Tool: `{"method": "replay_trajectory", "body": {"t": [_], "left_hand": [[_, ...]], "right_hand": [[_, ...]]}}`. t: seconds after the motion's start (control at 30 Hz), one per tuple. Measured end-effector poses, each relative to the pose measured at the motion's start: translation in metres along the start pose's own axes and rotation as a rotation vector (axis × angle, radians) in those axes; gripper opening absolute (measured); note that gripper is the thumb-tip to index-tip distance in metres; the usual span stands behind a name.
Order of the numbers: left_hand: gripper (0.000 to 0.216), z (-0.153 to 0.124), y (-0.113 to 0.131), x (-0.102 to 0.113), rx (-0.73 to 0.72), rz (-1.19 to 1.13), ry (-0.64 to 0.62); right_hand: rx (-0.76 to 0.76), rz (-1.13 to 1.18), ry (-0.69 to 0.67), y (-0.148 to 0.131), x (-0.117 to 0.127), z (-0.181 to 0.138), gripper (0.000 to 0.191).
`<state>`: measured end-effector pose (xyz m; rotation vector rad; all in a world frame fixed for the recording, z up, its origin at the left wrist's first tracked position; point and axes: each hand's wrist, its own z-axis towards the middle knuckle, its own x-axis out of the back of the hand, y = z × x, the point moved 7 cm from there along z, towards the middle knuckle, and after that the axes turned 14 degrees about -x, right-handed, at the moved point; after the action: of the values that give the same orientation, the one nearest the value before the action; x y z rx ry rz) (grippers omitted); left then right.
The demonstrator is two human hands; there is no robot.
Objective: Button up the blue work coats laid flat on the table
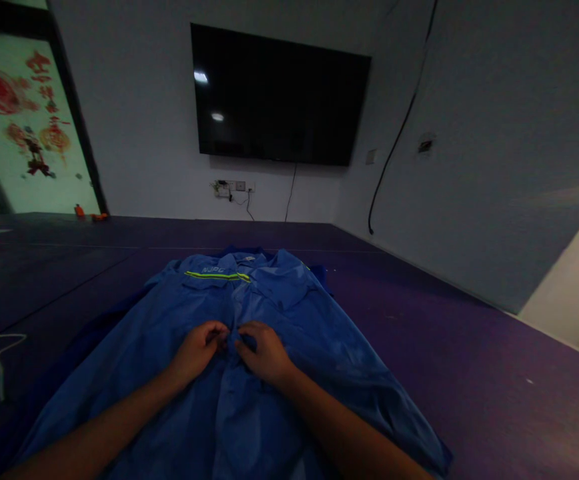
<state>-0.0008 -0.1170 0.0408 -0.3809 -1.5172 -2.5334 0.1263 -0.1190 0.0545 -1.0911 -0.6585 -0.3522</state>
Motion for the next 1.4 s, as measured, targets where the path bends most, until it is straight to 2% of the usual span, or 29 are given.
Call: {"method": "replay_trajectory", "body": {"t": [0.13, 0.27, 0.37, 0.53, 0.73, 1.03, 1.4], "left_hand": [[0.016, -0.001, -0.006, 0.001, 0.029, -0.079, 0.05], [0.019, -0.002, -0.009, 0.002, 0.055, -0.111, 0.079], [0.023, -0.002, -0.011, 0.0, 0.066, -0.149, 0.091], [0.024, -0.002, -0.008, -0.003, 0.031, -0.156, 0.066], [0.027, -0.004, -0.009, -0.005, 0.03, -0.155, 0.054], [0.021, -0.005, -0.005, -0.006, -0.003, -0.029, 0.013], [0.02, -0.005, -0.009, -0.007, 0.044, -0.025, 0.017]], "right_hand": [[0.008, 0.003, 0.002, -0.002, 0.002, 0.001, 0.017], [0.021, 0.04, -0.046, -0.004, 0.002, 0.001, 0.027], [-0.01, 0.074, -0.016, 0.0, 0.003, 0.002, 0.025], [-0.044, 0.064, 0.031, 0.008, 0.002, 0.003, 0.029], [-0.041, 0.054, 0.046, 0.011, 0.002, 0.005, 0.023], [-0.025, 0.047, 0.04, 0.011, 0.001, 0.005, 0.023], [-0.033, 0.025, 0.049, 0.01, 0.001, 0.004, 0.022]]}}
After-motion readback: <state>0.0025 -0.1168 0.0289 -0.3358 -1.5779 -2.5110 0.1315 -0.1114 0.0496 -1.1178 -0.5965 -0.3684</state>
